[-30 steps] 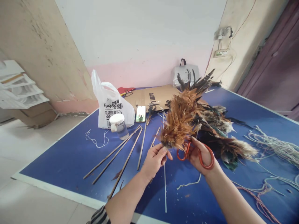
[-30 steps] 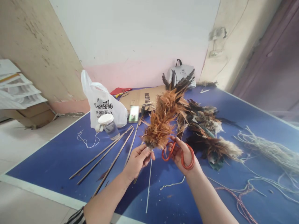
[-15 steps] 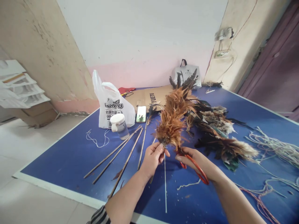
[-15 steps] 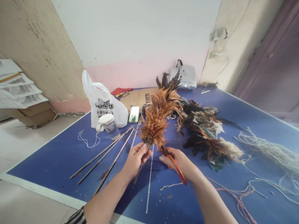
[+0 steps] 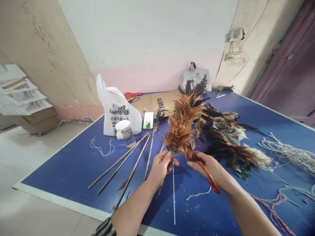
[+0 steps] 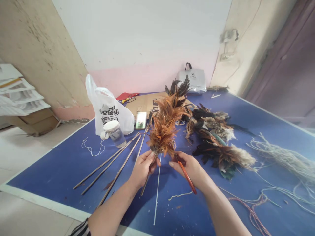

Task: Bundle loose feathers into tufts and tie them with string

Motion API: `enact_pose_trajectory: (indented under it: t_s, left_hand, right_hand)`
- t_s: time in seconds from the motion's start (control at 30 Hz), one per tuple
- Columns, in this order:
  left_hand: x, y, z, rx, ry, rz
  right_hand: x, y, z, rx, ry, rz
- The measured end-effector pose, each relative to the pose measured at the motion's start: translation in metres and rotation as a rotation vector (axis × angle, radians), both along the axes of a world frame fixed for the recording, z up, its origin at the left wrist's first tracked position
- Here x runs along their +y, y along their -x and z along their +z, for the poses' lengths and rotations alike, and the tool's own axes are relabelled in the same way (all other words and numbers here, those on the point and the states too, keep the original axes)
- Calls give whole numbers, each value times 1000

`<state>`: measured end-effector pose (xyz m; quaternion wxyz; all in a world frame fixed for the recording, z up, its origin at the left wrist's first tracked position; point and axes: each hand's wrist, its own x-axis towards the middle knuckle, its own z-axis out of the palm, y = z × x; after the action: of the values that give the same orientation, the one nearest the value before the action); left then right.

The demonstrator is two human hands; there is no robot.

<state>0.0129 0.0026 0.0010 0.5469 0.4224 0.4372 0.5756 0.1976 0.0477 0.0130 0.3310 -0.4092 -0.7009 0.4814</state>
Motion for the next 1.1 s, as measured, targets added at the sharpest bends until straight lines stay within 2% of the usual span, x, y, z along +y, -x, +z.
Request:
enact_pose_trajectory:
  t_s: [0.1, 0.17, 0.37, 0.67, 0.83, 1.0, 1.1]
  left_hand:
    - [1, 0, -1, -5, 5, 20]
    - [1, 1, 0, -6, 4, 28]
    - [2, 0, 0, -47, 17, 28]
    - [5, 2, -6, -72, 36, 43]
    - [5, 1, -8, -98, 75, 63]
    - [2, -3, -2, -98, 46, 17]
    - [1, -2, -2, -84, 45, 3]
  right_hand:
    - [4, -3, -2, 4, 3, -144]
    - [8, -7, -4, -38, -21, -184]
    - [10, -23, -5, -336, -155, -69]
    - [-7, -23, 7, -373, -219, 120]
    - [-11, -14, 13, -530, -234, 185]
    - [0, -12, 3, -589, -244, 4]
    - [8, -17, -3, -654, -243, -152]
